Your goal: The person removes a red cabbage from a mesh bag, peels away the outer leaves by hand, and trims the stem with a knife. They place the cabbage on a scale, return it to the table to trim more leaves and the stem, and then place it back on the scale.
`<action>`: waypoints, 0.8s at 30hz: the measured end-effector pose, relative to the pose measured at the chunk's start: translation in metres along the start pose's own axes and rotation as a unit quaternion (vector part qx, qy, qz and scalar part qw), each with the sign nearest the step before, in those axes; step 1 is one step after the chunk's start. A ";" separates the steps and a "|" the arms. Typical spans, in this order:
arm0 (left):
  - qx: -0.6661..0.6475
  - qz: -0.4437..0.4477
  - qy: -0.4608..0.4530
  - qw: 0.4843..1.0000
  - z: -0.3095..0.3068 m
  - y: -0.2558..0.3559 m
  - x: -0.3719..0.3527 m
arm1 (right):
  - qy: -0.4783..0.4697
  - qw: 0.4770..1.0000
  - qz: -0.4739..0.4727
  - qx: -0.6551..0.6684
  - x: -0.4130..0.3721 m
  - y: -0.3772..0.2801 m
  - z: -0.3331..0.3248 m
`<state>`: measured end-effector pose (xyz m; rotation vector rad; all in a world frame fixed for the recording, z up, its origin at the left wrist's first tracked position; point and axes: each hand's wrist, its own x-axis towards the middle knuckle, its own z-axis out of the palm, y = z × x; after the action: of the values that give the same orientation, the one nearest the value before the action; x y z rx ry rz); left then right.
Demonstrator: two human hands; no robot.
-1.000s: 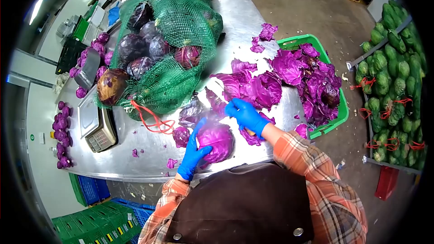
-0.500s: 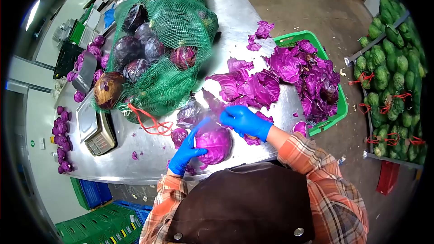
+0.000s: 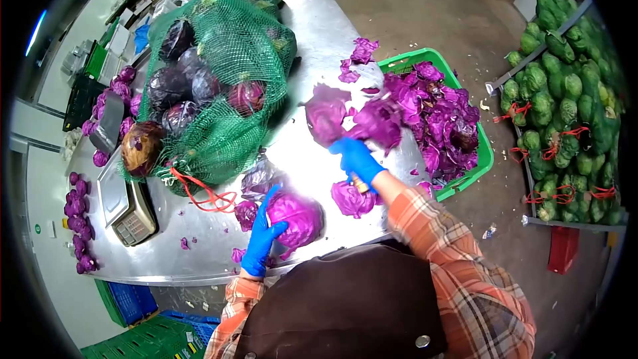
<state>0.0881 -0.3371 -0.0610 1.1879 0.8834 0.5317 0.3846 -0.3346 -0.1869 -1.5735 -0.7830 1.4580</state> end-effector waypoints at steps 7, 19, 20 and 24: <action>-0.148 -0.003 0.127 0.981 0.026 0.000 0.014 | 0.169 0.982 -0.026 0.075 -0.061 -0.040 -0.076; 0.198 0.148 0.087 0.965 0.062 -0.003 0.056 | -0.053 0.997 -0.041 -0.032 -0.120 -0.072 0.008; 0.286 0.179 0.095 0.937 0.066 -0.009 0.059 | -0.018 0.984 -0.157 -0.088 -0.114 -0.063 0.005; 0.363 0.178 0.127 0.906 0.086 0.000 0.069 | 0.037 0.947 -0.277 -0.159 -0.104 -0.045 -0.005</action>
<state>0.1980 -0.3327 -0.0726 2.0197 1.1412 0.6876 0.3802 -0.4050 -0.0984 -1.4600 -1.3390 0.8877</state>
